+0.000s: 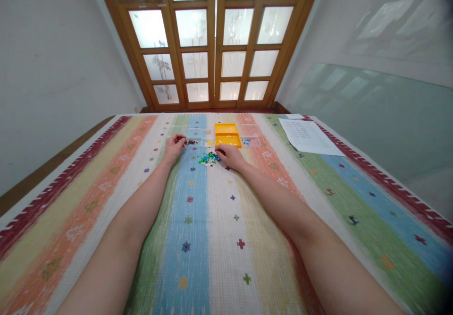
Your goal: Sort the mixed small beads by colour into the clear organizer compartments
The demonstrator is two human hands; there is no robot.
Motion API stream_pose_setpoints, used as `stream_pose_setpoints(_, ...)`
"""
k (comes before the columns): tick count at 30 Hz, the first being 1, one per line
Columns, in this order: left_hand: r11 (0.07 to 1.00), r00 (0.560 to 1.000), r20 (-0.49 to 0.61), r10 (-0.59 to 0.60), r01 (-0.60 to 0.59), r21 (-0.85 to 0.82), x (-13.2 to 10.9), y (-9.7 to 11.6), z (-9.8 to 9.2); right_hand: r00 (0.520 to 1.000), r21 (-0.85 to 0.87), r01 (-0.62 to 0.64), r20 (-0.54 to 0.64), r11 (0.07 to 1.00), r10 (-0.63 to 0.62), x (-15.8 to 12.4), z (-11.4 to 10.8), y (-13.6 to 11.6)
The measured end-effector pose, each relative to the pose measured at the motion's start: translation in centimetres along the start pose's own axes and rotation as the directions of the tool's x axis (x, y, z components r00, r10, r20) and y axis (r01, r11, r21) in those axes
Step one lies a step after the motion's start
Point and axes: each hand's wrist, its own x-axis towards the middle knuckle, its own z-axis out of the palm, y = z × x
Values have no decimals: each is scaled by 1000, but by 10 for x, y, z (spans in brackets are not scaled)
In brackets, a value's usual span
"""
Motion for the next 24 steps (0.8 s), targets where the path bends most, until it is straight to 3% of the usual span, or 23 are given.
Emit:
stream_pose_setpoints(4, 991, 972, -226, 62, -33, 133, 6, 0, -9, 1000, 1, -8, 3, 1000, 8, 0, -1, -1)
stream_pose_setpoints(8, 972, 942, -332, 48, 33, 233, 5, 7, -16, 1000, -4, -16, -1, 1000, 16, -1, -2, -2)
stream_pose_setpoints(14, 934, 935, -354, 17, 112, 341, -1, 16, -18, 1000, -6, -20, 5, 1000, 20, 0, -2, -1)
stream_pose_setpoints(20, 913, 930, -366, -34, 178, 367, 1, 9, -22, 1000, -14, -20, 12, 1000, 20, 0, -1, -1)
stream_pose_setpoints(24, 912, 962, -271, -35, 141, 384, 1, 10, -24, 1000, -14, -11, 4, 1000, 11, 0, -1, 0)
